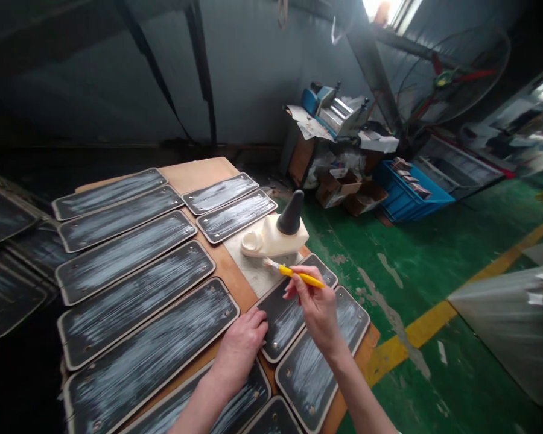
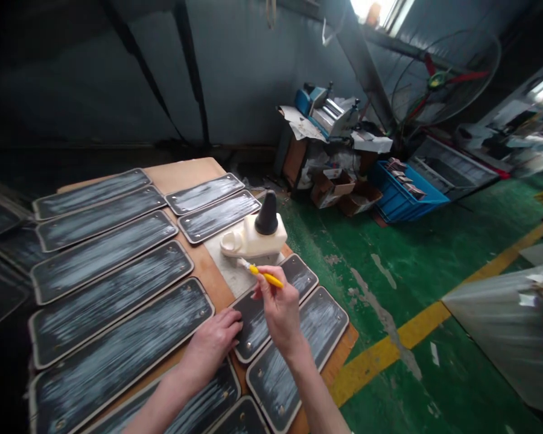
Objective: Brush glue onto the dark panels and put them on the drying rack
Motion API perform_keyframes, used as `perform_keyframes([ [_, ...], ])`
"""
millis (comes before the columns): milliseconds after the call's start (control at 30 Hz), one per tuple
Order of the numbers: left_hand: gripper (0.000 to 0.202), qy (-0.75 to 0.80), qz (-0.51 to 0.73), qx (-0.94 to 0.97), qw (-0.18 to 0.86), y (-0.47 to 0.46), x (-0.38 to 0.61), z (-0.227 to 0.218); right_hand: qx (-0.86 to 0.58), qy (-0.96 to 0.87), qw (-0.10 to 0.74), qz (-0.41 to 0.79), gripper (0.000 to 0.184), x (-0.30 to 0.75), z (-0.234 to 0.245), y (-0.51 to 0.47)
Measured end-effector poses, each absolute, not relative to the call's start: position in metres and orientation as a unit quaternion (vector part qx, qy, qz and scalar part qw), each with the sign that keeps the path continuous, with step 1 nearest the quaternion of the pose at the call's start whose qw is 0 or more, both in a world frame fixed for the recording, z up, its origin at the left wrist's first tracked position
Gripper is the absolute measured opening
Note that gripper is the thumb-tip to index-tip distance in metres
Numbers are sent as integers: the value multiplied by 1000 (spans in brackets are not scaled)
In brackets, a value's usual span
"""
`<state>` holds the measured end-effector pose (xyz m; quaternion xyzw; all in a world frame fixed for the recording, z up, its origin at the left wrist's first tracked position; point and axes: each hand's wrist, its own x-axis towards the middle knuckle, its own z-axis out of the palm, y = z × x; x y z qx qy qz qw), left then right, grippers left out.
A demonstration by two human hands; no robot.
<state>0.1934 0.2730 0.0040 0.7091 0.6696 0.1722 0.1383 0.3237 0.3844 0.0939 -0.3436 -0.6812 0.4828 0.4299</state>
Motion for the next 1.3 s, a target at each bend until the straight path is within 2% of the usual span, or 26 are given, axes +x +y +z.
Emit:
perform_keyframes([
  [133,23,670,189,706,127,273,193,-3,-321,-736,410,433,26,265,97,410],
  [267,19,670,188,708,118,275,192,-9,-346,-800,364,328,27,224,81,433],
  [367,19,674,186,706,114,275,192,-10,-364,-821,327,294,27,209,66,443],
  [600,18,676,182,707,103,273,190,-6,-356,-830,319,287,28,208,61,441],
  [867,9,682,164,706,93,277,190,-7,-265,-920,243,155,22,235,78,420],
  [1000,8,682,165,707,89,278,191,-11,-272,-906,264,189,22,246,83,410],
  [1300,6,681,178,706,79,277,192,-13,-332,-736,423,412,21,224,70,410],
])
